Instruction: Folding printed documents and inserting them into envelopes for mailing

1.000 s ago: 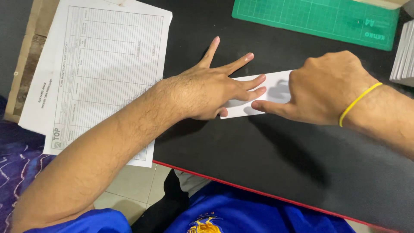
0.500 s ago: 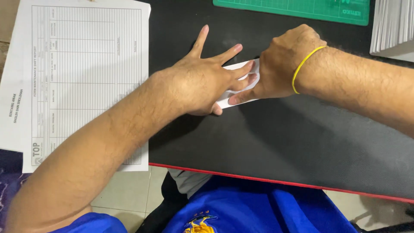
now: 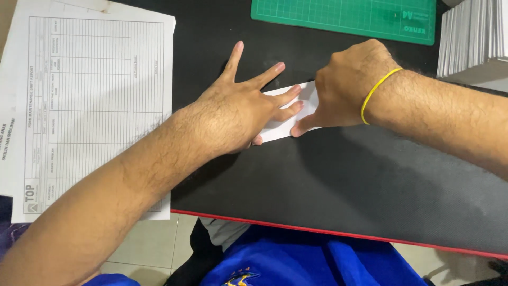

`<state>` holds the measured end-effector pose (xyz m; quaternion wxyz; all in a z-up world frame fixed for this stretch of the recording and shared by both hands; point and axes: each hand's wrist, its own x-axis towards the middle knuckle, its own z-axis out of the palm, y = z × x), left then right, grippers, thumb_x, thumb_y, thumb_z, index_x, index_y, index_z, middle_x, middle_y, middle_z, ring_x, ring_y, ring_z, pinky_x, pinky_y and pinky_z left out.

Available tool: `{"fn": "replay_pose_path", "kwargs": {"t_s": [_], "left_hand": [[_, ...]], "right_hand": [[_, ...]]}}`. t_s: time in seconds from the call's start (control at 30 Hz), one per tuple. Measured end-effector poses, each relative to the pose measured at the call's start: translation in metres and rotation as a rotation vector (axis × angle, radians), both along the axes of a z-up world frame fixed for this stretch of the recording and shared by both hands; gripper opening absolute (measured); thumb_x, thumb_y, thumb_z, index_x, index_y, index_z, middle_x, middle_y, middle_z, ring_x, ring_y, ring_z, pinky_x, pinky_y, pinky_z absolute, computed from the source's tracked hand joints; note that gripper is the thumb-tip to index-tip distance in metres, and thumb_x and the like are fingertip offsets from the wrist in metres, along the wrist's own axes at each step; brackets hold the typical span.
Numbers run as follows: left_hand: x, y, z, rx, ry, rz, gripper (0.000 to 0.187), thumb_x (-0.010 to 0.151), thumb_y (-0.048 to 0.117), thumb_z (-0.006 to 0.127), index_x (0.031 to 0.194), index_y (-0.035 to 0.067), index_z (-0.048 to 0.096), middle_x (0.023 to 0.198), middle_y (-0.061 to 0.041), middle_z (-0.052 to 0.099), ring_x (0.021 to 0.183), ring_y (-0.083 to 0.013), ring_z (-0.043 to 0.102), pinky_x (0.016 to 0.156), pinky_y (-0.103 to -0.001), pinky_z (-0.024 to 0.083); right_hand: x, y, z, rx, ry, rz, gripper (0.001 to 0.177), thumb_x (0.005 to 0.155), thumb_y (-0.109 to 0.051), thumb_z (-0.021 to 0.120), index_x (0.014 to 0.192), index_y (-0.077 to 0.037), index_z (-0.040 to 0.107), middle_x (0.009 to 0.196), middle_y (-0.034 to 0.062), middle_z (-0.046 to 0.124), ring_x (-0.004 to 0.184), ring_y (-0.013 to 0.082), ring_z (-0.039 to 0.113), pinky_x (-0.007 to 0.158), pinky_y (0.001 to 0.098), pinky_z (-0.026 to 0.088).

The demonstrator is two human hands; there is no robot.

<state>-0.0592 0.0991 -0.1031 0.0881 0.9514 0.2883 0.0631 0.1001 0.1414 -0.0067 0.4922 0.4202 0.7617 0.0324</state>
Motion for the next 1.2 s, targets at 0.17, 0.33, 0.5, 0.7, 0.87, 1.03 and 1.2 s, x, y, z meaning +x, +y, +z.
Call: {"fn": "replay_pose_path", "kwargs": {"t_s": [0.17, 0.33, 0.5, 0.7, 0.87, 1.03, 1.2], "left_hand": [[0.003, -0.001, -0.001, 0.075, 0.094, 0.016, 0.077, 0.074, 0.069, 0.034, 0.137, 0.025, 0.028, 0.143, 0.005, 0.027, 0.134, -0.0315, 0.013, 0.087, -0.079, 0.004], [0.001, -0.003, 0.000, 0.085, 0.111, 0.038, 0.073, 0.076, 0.062, 0.044, 0.138, 0.028, 0.026, 0.143, 0.006, 0.026, 0.134, -0.0294, 0.013, 0.089, -0.077, 0.004], [0.002, -0.002, 0.006, 0.016, 0.048, 0.032, 0.066, 0.079, 0.052, 0.048, 0.136, 0.025, 0.030, 0.143, 0.005, 0.028, 0.134, -0.0311, 0.013, 0.087, -0.078, 0.002], [0.005, -0.004, 0.007, 0.096, 0.110, 0.058, 0.078, 0.068, 0.040, 0.058, 0.138, 0.027, 0.026, 0.142, 0.008, 0.030, 0.133, -0.0297, 0.017, 0.089, -0.076, 0.006], [0.006, -0.007, 0.014, 0.074, 0.101, 0.084, 0.073, 0.071, 0.036, 0.056, 0.137, 0.027, 0.028, 0.142, 0.006, 0.030, 0.133, -0.0307, 0.018, 0.091, -0.075, 0.005], [0.009, -0.008, 0.015, 0.110, 0.121, 0.101, 0.071, 0.074, 0.036, 0.053, 0.139, 0.029, 0.026, 0.144, 0.007, 0.027, 0.134, -0.0306, 0.016, 0.091, -0.074, 0.008], [0.022, -0.014, 0.033, 0.092, 0.313, 0.200, 0.087, 0.054, 0.030, 0.065, 0.134, 0.032, 0.028, 0.139, 0.011, 0.028, 0.132, -0.0259, 0.018, 0.095, -0.072, 0.012]], "right_hand": [[0.016, 0.011, -0.006, 0.058, 0.036, 0.019, 0.082, 0.058, -0.094, 0.043, 0.086, -0.022, 0.070, 0.074, -0.0009, 0.069, 0.073, 0.0204, 0.067, 0.056, 0.0288, 0.048], [0.031, 0.020, -0.011, 0.095, 0.032, 0.077, 0.076, 0.056, -0.090, 0.051, 0.084, -0.022, 0.070, 0.072, -0.0003, 0.069, 0.066, 0.0233, 0.068, 0.049, 0.0314, 0.050], [0.062, 0.028, -0.022, 0.190, 0.028, 0.287, 0.057, 0.054, -0.079, 0.061, 0.075, -0.026, 0.067, 0.063, -0.0052, 0.066, 0.062, 0.0191, 0.066, 0.044, 0.0267, 0.044], [0.109, 0.035, -0.036, 0.241, 0.199, 0.379, 0.041, 0.065, -0.065, 0.057, 0.075, -0.026, 0.059, 0.060, -0.0034, 0.063, 0.063, 0.0223, 0.065, 0.047, 0.0327, 0.047], [0.127, 0.036, -0.034, 0.261, 0.174, 0.430, 0.055, 0.066, -0.070, 0.051, 0.114, -0.045, 0.048, 0.051, -0.0073, 0.061, 0.055, 0.0175, 0.066, 0.042, 0.0275, 0.044], [0.128, 0.034, -0.032, 0.257, 0.162, 0.401, 0.056, 0.065, -0.070, 0.050, 0.117, -0.050, 0.046, 0.054, -0.0081, 0.064, 0.057, 0.0178, 0.067, 0.043, 0.0270, 0.044], [0.121, 0.022, -0.037, 0.218, 0.288, 0.378, 0.009, 0.075, -0.036, 0.057, 0.084, -0.033, 0.056, 0.056, -0.0073, 0.060, 0.064, 0.0239, 0.065, 0.049, 0.0349, 0.046]]}}
